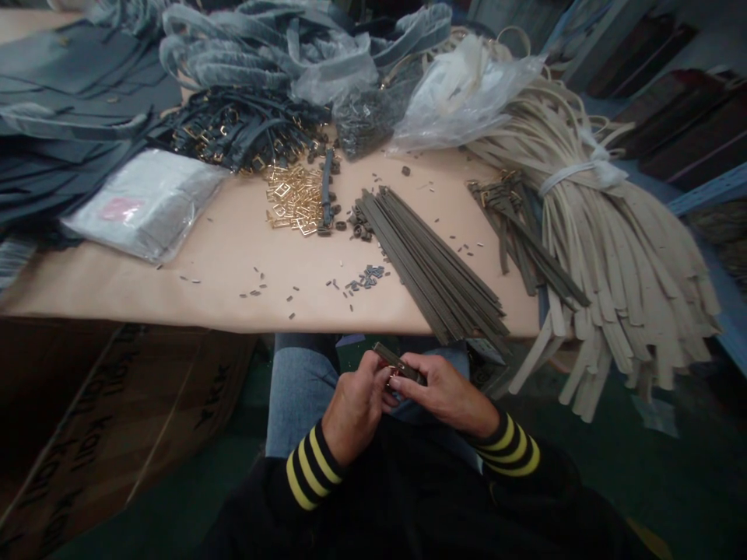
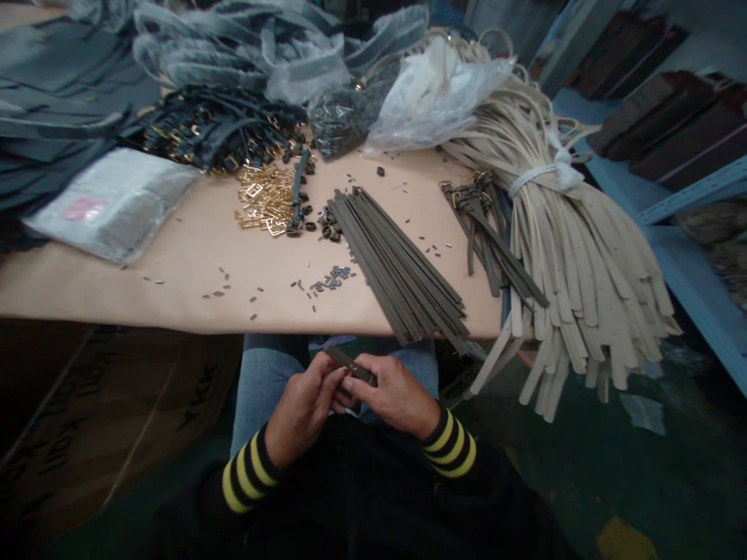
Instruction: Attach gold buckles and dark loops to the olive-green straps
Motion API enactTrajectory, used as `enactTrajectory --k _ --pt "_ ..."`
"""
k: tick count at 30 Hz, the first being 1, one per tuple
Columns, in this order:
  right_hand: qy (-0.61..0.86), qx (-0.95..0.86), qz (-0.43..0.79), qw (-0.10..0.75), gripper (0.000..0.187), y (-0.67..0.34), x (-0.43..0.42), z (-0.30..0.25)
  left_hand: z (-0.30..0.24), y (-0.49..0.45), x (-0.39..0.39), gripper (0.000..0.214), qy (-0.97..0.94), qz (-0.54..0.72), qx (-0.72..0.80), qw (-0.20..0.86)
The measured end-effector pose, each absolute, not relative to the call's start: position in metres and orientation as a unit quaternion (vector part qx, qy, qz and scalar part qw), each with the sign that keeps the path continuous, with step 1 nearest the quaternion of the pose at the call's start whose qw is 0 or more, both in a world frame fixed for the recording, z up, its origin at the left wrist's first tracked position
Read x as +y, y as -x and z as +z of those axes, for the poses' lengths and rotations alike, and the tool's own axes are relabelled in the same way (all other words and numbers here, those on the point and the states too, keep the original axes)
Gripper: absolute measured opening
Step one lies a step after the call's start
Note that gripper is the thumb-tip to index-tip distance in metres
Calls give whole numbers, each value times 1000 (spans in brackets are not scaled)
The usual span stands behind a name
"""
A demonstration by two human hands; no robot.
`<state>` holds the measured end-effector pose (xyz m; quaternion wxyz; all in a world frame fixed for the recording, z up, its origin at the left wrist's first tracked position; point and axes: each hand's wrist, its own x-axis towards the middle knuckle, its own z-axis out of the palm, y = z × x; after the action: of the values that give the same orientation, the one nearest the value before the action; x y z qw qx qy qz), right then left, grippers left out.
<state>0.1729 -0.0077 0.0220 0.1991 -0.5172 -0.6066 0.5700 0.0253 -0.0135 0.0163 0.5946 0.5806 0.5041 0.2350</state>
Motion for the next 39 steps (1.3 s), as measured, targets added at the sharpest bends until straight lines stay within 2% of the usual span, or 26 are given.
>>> enactTrajectory --k 3,9,14,21,27,32,36,39 --pt "525 -586 576 221 17 -174 -7 21 17 -25 -12 16 -578 234 513 589" --pt "548 -561 572 240 20 -180 -8 18 13 -22 -5 25 -382 231 474 759" --pt "500 -542 608 295 23 -174 -10 14 17 -22 -3 28 -305 227 434 817" --pt "476 -416 708 315 26 -167 -11 12 18 -24 -5 30 -234 260 417 839" --pt "498 -461 675 290 27 -170 -11 14 15 -27 -5 32 -197 280 416 843" --pt "474 -551 642 245 26 -170 -13 19 14 -21 -1 28 -284 331 468 769" --pt "524 -528 610 273 29 -173 -12 16 12 -17 -6 18 -511 299 526 611" --pt "533 -516 616 266 33 -174 -10 14 9 -17 -11 15 -651 280 507 490"
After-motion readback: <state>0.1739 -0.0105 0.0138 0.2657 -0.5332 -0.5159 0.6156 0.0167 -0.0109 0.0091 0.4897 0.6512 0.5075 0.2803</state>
